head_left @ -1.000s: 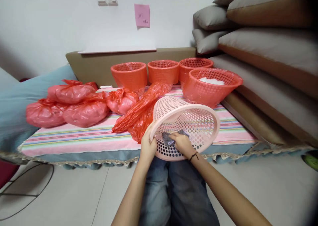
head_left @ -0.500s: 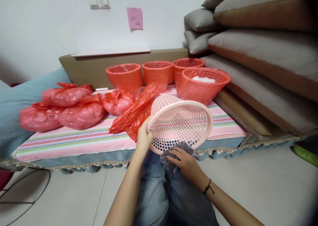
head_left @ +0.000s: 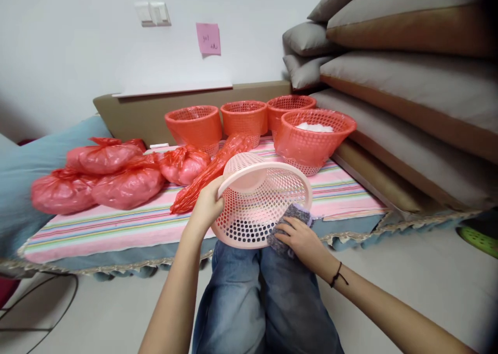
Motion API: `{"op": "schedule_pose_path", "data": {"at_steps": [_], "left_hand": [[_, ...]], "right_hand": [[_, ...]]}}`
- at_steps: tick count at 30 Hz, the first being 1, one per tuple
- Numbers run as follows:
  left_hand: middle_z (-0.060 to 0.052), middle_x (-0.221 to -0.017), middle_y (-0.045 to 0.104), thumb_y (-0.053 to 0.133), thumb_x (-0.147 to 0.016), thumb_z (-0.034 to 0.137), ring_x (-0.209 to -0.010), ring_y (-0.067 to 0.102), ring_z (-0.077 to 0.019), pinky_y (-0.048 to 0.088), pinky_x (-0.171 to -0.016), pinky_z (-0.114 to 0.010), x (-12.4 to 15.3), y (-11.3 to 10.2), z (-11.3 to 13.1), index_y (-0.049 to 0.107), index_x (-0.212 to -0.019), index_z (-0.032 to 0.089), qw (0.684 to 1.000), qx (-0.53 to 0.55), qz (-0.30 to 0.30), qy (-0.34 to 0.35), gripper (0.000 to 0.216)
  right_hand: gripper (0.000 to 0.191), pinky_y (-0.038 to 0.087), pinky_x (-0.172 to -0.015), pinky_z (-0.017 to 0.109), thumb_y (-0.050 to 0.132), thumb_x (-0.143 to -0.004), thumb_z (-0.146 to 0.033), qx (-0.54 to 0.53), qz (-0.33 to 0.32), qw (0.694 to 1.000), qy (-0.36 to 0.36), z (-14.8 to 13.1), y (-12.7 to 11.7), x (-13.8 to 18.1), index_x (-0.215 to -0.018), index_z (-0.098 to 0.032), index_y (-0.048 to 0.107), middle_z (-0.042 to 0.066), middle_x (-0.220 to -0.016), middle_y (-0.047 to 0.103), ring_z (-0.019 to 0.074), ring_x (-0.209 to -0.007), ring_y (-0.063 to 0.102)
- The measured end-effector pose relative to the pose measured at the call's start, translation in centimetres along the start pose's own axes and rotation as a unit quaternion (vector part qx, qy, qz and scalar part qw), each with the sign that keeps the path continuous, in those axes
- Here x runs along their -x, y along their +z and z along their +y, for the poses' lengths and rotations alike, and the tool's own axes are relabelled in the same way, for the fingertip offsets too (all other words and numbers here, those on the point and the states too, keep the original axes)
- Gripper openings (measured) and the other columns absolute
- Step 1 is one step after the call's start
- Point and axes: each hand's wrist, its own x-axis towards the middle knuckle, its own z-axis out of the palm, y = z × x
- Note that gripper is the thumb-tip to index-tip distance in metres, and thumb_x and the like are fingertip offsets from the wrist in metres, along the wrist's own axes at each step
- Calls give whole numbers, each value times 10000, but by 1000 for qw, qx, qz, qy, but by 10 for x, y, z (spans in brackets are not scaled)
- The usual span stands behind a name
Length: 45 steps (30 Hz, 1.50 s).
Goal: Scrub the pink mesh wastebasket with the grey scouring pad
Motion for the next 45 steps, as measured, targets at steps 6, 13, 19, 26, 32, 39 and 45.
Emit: {"op": "schedule_pose_path", "data": {"at_steps": [6, 13, 19, 26, 32, 39, 45], "left_hand": [[-100, -1306, 675, 599, -785, 183, -1189, 644, -272, 478, -1068, -470, 29, 9, -20, 614, -1299, 198, 989, -11, 130, -70, 514], [-118, -1352, 637, 624, -842, 306, -1287, 574, -294, 444, -1096, -491, 44, 5, -26, 523, -1388, 203, 987, 2, 118, -105, 565], [-145, -1451, 535, 666, -863, 288, -1367, 488, -277, 366, -1161, -474, 68, 22, 17, 490, -1399, 208, 964, -61, 253, -47, 569], [-118, -1313, 627, 588, -907, 252, -1269, 570, -249, 432, -1102, -444, 98, 99, 39, 580, -1258, 206, 982, 61, 158, -89, 355], [-117, -1354, 627, 782, -734, 310, -1242, 600, -287, 469, -1063, -450, 102, 112, 18, 496, -1380, 202, 959, 172, -44, -219, 715], [-102, -1290, 663, 768, -744, 300, -1207, 619, -283, 479, -1047, -466, 112, 101, 8, 522, -1340, 201, 952, 166, -73, -248, 652], [-122, -1578, 389, 737, -791, 281, -1469, 353, -269, 272, -1218, -478, 114, 112, 12, 330, -1516, 271, 976, 148, -25, -158, 832]], "right_hand": [[671, 470, -1068, 385, 367, -719, 48, -287, 72, 944, 146, -13, -15, -48, -1243, -237, 675, 51, -1285, 673, 186, -1196, 606], [503, 458, -1064, 472, 708, -705, -248, -611, 141, 704, 332, -28, 12, -71, -1205, -210, 664, 70, -1240, 705, 272, -1173, 627], [573, 526, -981, 439, 819, -661, -325, -763, 146, 481, 407, -50, 31, -56, -1188, -217, 621, 55, -1141, 741, 255, -1086, 680], [443, 488, -1064, 439, 751, -755, -442, -751, 197, 479, 410, -56, 21, -54, -1131, -227, 656, 64, -1272, 691, 262, -1232, 608], [426, 511, -1011, 430, 742, -768, -481, -707, 245, 480, 457, -57, 26, -51, -1075, -189, 697, 69, -1168, 731, 264, -1159, 637], [399, 550, -774, 363, 790, -691, -526, -643, 223, 539, 497, -56, 32, -45, -832, -163, 706, 41, -830, 749, 234, -833, 677], [406, 532, -870, 364, 784, -709, -493, -600, 220, 610, 468, -61, 19, -50, -952, -183, 689, 48, -945, 757, 247, -944, 684]]}}
